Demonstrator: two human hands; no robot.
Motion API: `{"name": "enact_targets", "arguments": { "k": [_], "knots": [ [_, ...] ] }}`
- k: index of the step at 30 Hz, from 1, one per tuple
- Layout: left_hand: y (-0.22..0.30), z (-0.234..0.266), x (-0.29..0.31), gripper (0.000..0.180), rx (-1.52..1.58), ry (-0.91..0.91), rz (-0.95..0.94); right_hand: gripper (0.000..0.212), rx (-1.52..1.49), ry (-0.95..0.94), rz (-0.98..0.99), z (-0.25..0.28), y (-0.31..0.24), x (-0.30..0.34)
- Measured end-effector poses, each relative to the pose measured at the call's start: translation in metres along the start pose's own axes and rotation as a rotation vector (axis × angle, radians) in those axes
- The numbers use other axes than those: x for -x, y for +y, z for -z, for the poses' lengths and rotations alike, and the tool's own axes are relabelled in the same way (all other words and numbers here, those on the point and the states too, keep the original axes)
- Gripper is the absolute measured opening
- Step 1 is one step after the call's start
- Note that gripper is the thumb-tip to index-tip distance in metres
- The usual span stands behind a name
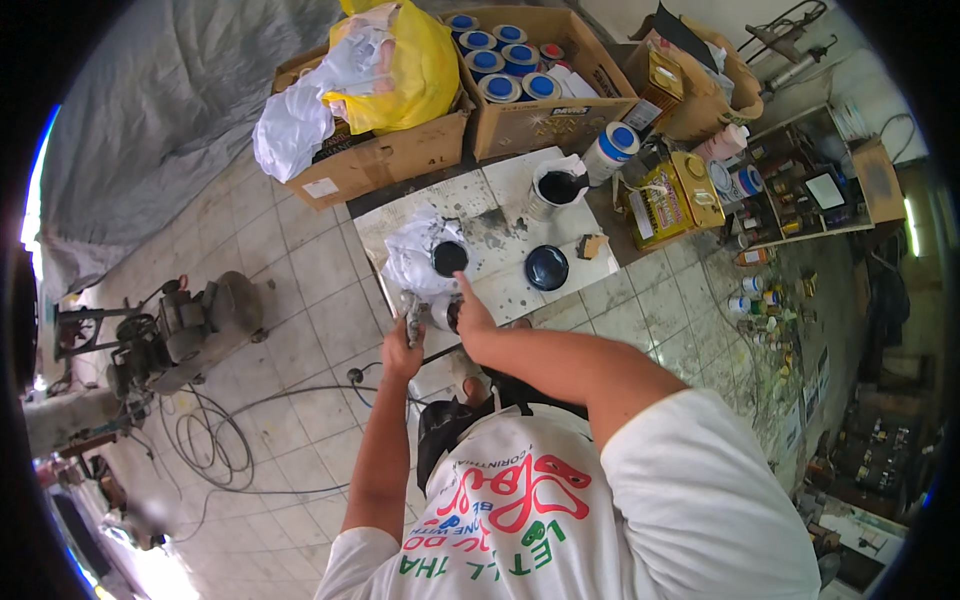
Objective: The person uses a spray gun to apply paint to a car bumper covered with protective newspaper and plastic. After spraying, the person walks to a workbench, pours liquid from a yellow can into the spray gun's cup, and wipes the gun with a cloth.
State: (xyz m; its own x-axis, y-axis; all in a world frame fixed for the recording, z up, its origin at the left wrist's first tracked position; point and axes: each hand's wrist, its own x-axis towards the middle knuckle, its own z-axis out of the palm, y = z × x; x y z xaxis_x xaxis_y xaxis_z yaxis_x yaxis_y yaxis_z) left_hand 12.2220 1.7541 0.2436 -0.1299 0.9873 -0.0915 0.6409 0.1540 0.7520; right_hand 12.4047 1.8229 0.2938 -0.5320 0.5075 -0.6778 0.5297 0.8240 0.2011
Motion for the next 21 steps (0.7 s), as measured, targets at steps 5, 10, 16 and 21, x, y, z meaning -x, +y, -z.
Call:
{"name": "enact_targets", "arguments": {
  "k": [5, 10, 16, 21],
  "knots": [
    [-0.011, -0.002, -0.003, 0.036, -0.048, -0.071, 0.047, 0.056, -1.110, -0.570, 0.070, 0.033, 0.024, 0.004],
    [0.005, 0.007, -0.009, 0.031, -0.023, -0.060, 0.013, 0.086, -2.102, -0.192, 0.113, -0.001, 0.026, 0.022],
    [-0.011, 0.003, -0.006, 0.031, -0.011, -0.098, -0.019, 0.083, 0.018, -0.175, 0.327, 0.071, 0.042, 0.057],
    [-0.006, 0.002, -0.006, 0.031, -0.063, -0.128, 0.008, 0.068, -0.326, -0.228, 0.088, 0.041, 0.021, 0.029]
  ]
}}
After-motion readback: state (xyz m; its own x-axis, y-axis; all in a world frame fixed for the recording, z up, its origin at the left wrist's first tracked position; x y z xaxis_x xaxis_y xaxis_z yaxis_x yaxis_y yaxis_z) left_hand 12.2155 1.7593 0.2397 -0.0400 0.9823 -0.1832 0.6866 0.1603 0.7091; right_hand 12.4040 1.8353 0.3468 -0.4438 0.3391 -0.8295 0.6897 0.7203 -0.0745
